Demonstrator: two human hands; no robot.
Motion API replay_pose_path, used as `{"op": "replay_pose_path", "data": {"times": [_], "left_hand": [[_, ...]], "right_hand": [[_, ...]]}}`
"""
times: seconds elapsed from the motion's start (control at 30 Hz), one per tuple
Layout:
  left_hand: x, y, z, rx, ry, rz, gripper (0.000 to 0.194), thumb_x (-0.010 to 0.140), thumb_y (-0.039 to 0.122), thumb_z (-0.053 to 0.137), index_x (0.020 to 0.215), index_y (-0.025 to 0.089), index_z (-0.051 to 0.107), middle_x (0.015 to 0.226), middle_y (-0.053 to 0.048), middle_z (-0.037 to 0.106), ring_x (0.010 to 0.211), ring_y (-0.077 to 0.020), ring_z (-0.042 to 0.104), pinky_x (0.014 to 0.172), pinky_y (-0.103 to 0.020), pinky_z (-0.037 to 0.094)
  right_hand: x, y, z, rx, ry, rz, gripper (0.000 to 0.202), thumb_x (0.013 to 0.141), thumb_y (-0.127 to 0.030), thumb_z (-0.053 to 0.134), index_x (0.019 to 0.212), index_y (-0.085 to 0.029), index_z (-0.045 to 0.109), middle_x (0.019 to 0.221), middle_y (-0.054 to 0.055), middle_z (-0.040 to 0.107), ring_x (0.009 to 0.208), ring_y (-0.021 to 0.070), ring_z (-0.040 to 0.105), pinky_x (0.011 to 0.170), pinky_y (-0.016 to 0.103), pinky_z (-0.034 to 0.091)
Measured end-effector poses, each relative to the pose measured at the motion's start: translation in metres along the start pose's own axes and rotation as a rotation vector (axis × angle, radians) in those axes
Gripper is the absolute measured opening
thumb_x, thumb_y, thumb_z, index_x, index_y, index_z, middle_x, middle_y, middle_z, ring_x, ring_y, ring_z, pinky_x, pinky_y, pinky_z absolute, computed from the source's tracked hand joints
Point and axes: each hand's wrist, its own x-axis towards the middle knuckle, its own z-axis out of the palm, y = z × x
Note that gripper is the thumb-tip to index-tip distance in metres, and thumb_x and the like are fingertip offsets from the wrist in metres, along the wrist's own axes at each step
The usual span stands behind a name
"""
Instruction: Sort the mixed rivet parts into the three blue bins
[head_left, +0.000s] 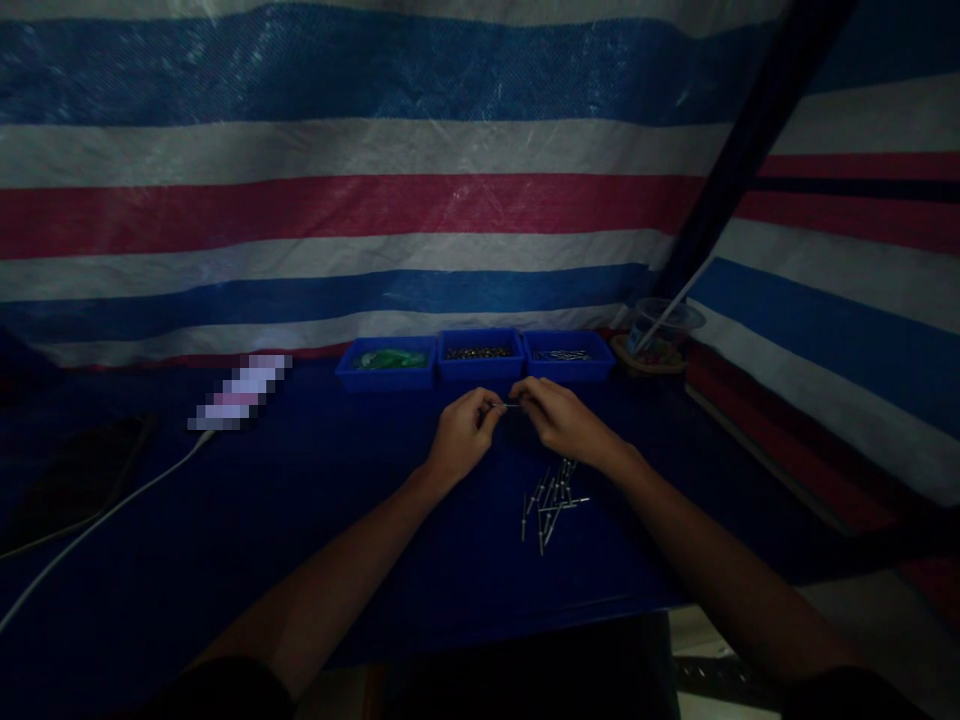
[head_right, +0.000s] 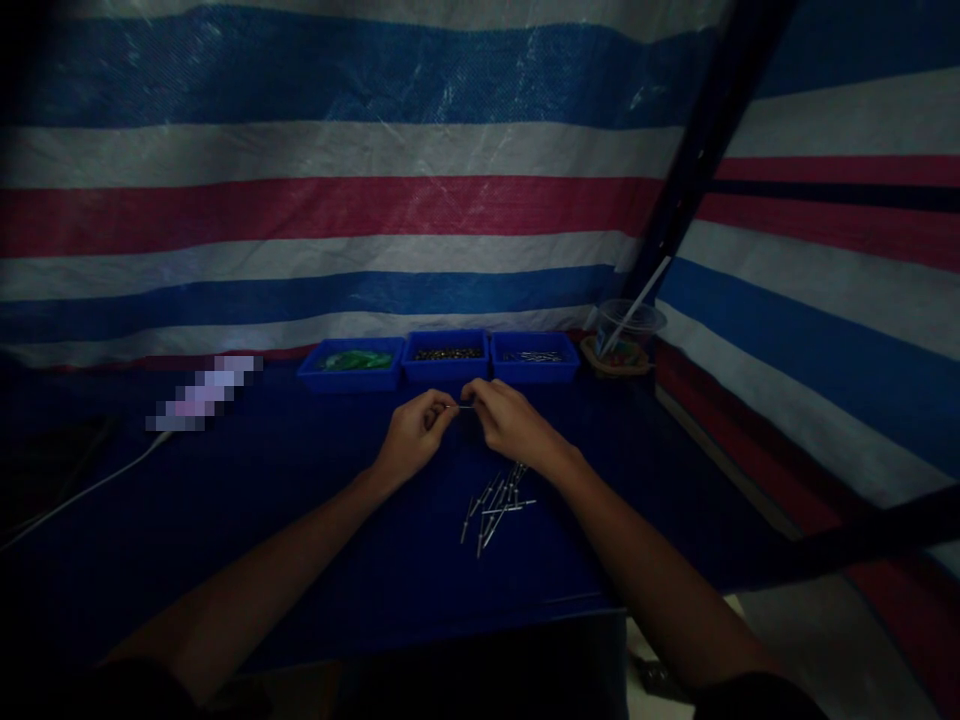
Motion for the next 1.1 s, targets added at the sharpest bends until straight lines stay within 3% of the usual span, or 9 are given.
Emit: {"op": "replay_pose_path", "data": {"times": [0.17,0.3,0.37,0.43,0.53,0.63,0.77,0.9,1.1], "left_hand": [[0.0,0.007,-0.003,0.007,0.001,-0.059,0.034,0.092,0.036,0.041,0.068,0.017,0.057,0.063,0.001,0.056,0.061,-0.0117,0.052,0.061,-0.024,0.038],[-0.001,0.009,-0.005,-0.052,-0.043,-0.084,0.038,0.094,0.038,0.036,0.07,0.017,0.057,0.058,0.002,0.052,0.056,-0.011,0.05,0.057,-0.022,0.037],[-0.002,0.01,-0.005,-0.074,-0.074,-0.073,0.038,0.095,0.037,0.032,0.077,0.016,0.059,0.059,0.002,0.053,0.056,-0.0111,0.051,0.057,-0.023,0.037],[-0.002,0.013,-0.005,-0.079,-0.123,-0.052,0.037,0.096,0.036,0.03,0.084,0.016,0.06,0.063,0.001,0.056,0.059,-0.0117,0.053,0.06,-0.023,0.039],[-0.007,0.024,-0.005,-0.025,-0.286,0.003,0.031,0.095,0.035,0.036,0.088,0.017,0.06,0.072,0.0,0.061,0.065,-0.013,0.056,0.063,-0.025,0.041],[-0.018,0.044,-0.008,0.108,-0.516,0.103,0.028,0.092,0.042,0.044,0.09,0.02,0.06,0.082,-0.003,0.063,0.072,-0.0156,0.058,0.065,-0.028,0.043],[-0.035,0.068,-0.015,0.295,-0.642,0.198,0.036,0.079,0.052,0.061,0.095,0.02,0.059,0.095,-0.006,0.062,0.089,-0.0247,0.058,0.075,-0.037,0.046],[-0.036,0.073,-0.017,0.386,-0.667,0.218,0.012,0.087,0.028,0.051,0.085,0.018,0.059,0.089,-0.007,0.061,0.086,-0.0223,0.057,0.078,-0.037,0.047],[-0.027,0.058,-0.017,0.451,-0.63,0.159,0.016,0.085,0.013,0.043,0.081,0.017,0.057,0.085,-0.007,0.06,0.084,-0.0212,0.055,0.075,-0.034,0.046]], "right_hand": [[0.001,-0.004,-0.003,-0.158,-0.051,-0.001,0.009,0.089,-0.022,0.047,0.093,-0.019,0.055,0.087,0.005,0.061,0.084,0.0178,0.053,0.077,0.031,0.041],[0.0,-0.015,-0.007,-0.323,-0.005,0.015,0.014,0.091,-0.024,0.043,0.087,-0.018,0.055,0.083,0.007,0.061,0.079,0.0187,0.053,0.072,0.032,0.04],[0.001,-0.018,-0.014,-0.364,0.098,0.017,0.017,0.092,-0.025,0.041,0.087,-0.018,0.055,0.082,0.007,0.061,0.078,0.0193,0.054,0.073,0.032,0.04],[0.004,-0.016,-0.027,-0.4,0.287,0.055,0.021,0.093,-0.028,0.038,0.09,-0.018,0.056,0.083,0.009,0.061,0.08,0.0203,0.055,0.076,0.033,0.041],[0.01,0.002,-0.046,-0.492,0.51,0.232,0.029,0.093,-0.028,0.033,0.105,-0.015,0.056,0.092,0.012,0.062,0.086,0.0224,0.057,0.081,0.035,0.042],[0.009,0.034,-0.054,-0.597,0.365,0.453,0.041,0.09,-0.031,0.041,0.127,-0.013,0.047,0.105,0.016,0.061,0.092,0.0271,0.059,0.081,0.039,0.044],[-0.005,0.055,-0.047,-0.583,0.142,0.579,0.065,0.085,-0.047,0.049,0.14,-0.015,0.034,0.115,0.019,0.057,0.096,0.03,0.06,0.08,0.041,0.045],[-0.009,0.039,-0.04,-0.472,0.085,0.492,0.055,0.087,-0.047,0.046,0.133,-0.016,0.043,0.113,0.015,0.059,0.097,0.0268,0.06,0.084,0.039,0.046],[-0.006,0.015,-0.022,-0.243,-0.195,0.231,0.044,0.088,-0.038,0.051,0.126,-0.017,0.052,0.106,0.011,0.062,0.091,0.0209,0.059,0.081,0.035,0.046]]}}
